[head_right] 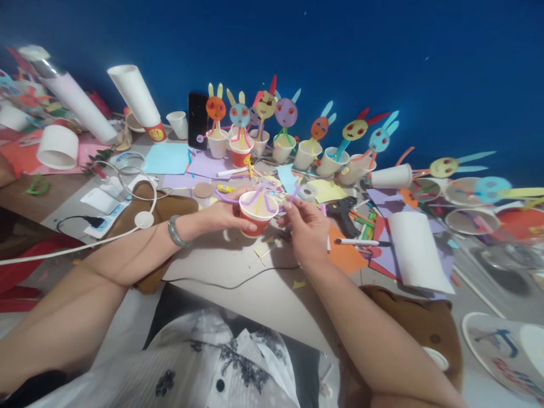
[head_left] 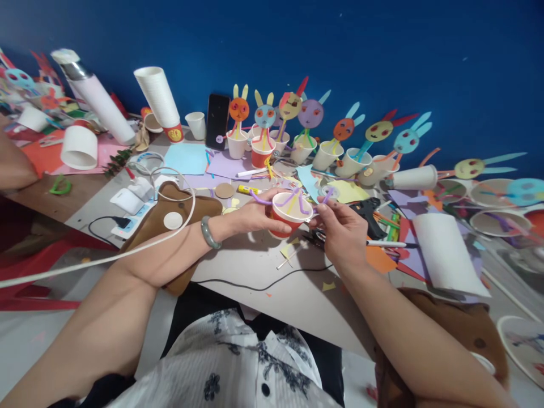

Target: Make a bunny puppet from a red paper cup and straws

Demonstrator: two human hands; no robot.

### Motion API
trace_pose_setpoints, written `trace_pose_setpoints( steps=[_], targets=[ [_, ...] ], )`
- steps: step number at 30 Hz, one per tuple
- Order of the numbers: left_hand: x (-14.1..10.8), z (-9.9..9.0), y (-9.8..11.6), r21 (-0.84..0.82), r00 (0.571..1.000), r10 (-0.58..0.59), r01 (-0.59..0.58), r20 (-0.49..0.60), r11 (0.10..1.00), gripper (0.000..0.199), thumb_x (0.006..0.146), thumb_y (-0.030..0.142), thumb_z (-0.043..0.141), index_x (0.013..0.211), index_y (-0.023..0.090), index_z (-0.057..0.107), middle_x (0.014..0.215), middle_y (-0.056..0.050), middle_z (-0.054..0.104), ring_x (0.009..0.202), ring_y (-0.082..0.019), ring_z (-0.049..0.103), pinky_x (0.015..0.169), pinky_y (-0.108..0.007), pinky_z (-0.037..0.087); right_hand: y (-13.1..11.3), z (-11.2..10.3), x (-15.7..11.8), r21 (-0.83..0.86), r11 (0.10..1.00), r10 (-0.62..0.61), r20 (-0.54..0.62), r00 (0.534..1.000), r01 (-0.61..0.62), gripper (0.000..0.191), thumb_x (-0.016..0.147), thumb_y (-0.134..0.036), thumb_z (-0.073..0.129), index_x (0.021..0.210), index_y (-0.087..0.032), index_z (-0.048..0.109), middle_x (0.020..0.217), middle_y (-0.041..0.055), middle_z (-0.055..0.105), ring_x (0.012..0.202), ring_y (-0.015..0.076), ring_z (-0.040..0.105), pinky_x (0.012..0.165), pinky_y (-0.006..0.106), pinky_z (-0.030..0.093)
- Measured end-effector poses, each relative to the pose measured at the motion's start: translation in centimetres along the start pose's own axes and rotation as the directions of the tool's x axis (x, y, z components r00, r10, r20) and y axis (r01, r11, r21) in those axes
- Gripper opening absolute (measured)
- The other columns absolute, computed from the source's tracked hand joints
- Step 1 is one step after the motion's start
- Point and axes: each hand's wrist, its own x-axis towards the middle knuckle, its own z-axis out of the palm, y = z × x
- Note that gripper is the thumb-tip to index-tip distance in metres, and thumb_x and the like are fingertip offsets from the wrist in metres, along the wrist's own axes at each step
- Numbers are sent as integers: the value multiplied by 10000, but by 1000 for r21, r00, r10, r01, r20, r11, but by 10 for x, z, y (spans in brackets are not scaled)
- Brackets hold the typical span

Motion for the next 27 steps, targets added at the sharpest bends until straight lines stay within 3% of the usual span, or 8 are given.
trace_pose_setpoints(
  steps=[9,13,21,27],
  targets=[
    [1,3,1,-115,998,-46,51,46,992,914,595,264,994,1441,270,649,1435,-129,690,1395,-348,626,1241,-550,435,-1,1,-4,-14,998,-54,36,998,55,270,774,-430,921,946,-252,815,649,-45,683,540,128,616,554,289,542],
    [1,3,-1,-124,997,-55,61,47,990,891,586,277,1003,1409,259,662,1485,-139,656,1439,-355,593,1259,-552,409,-2,3,-7,-17,998,-62,29,998,62,267,776,-435,914,951,-261,812,652,-49,674,537,121,598,550,284,539],
    [2,5,5,-147,996,-71,78,56,986,763,569,286,1025,1266,218,721,1359,-132,735,1336,-341,661,1208,-524,452,-2,3,-8,-28,998,-52,19,998,53,261,777,-439,903,946,-263,811,705,-41,708,522,110,579,521,276,529],
    [3,0,1,-152,997,-73,73,4,986,796,639,352,1010,1361,226,701,1439,-151,702,1362,-337,642,1225,-530,430,3,4,-4,-4,999,40,30,999,-40,346,795,-547,873,939,-241,803,703,-29,704,567,122,625,515,257,508]
  ],
)
